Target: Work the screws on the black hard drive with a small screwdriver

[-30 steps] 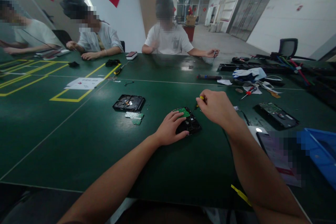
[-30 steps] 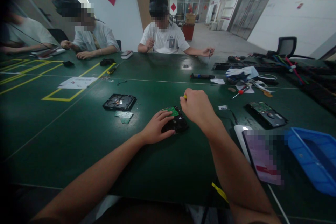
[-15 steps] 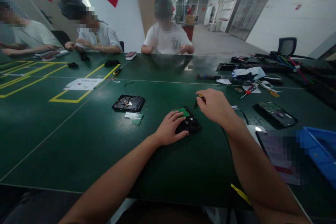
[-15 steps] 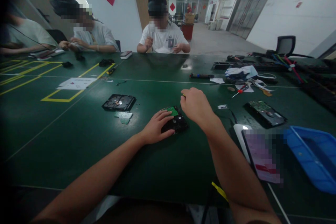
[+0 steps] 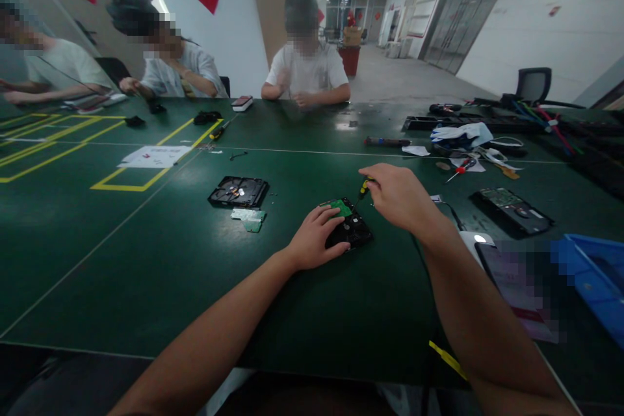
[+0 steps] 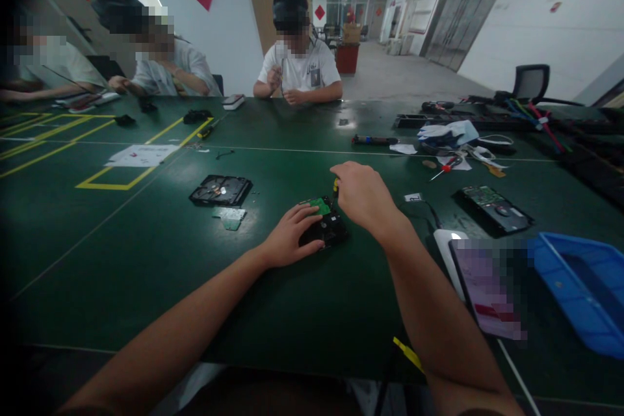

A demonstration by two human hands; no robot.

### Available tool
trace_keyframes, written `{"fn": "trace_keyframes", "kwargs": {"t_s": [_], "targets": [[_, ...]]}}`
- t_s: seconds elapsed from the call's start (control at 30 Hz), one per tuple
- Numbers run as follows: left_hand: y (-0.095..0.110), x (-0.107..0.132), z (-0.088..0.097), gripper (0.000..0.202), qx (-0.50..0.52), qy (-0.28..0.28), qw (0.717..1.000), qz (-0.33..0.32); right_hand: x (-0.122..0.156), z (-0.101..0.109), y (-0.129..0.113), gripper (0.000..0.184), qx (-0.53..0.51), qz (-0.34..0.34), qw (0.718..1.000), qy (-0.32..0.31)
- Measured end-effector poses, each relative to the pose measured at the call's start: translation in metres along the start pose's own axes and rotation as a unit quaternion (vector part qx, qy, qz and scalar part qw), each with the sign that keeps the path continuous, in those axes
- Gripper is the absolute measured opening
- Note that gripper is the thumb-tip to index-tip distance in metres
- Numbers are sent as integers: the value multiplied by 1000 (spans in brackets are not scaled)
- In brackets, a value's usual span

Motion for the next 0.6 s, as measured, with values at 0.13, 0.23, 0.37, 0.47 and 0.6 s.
{"fn": "trace_keyframes", "kwargs": {"t_s": [0.13, 0.23, 0.37, 0.47, 0.6], "targets": [[0, 0, 1, 68, 0, 0, 1000, 1, -1, -1, 0, 29, -15, -11, 1000, 4], [0, 0, 0, 68, 4, 1, 1000, 1, -2, -1, -1, 24, -6, -17, 1000, -1], [-1, 0, -2, 69, 4, 2, 1000, -1, -1, -2, -1, 21, 14, -21, 1000, -7], [-1, 0, -2, 69, 1, 2, 1000, -1, -1, -2, -2, 24, 6, -15, 1000, 8], [0, 0, -1, 67, 1, 1, 1000, 0, -1, -2, -2, 26, -1, -24, 999, 22]]}}
Point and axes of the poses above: each hand's wrist, its own x-axis away from the middle knuckle, its own z-axis out of the back of the hand, y = z × x, the point moved 9 cm from there along -x, towards the middle knuckle, and after that the axes turned 11 degrees about -y, right-handed, at the moved point
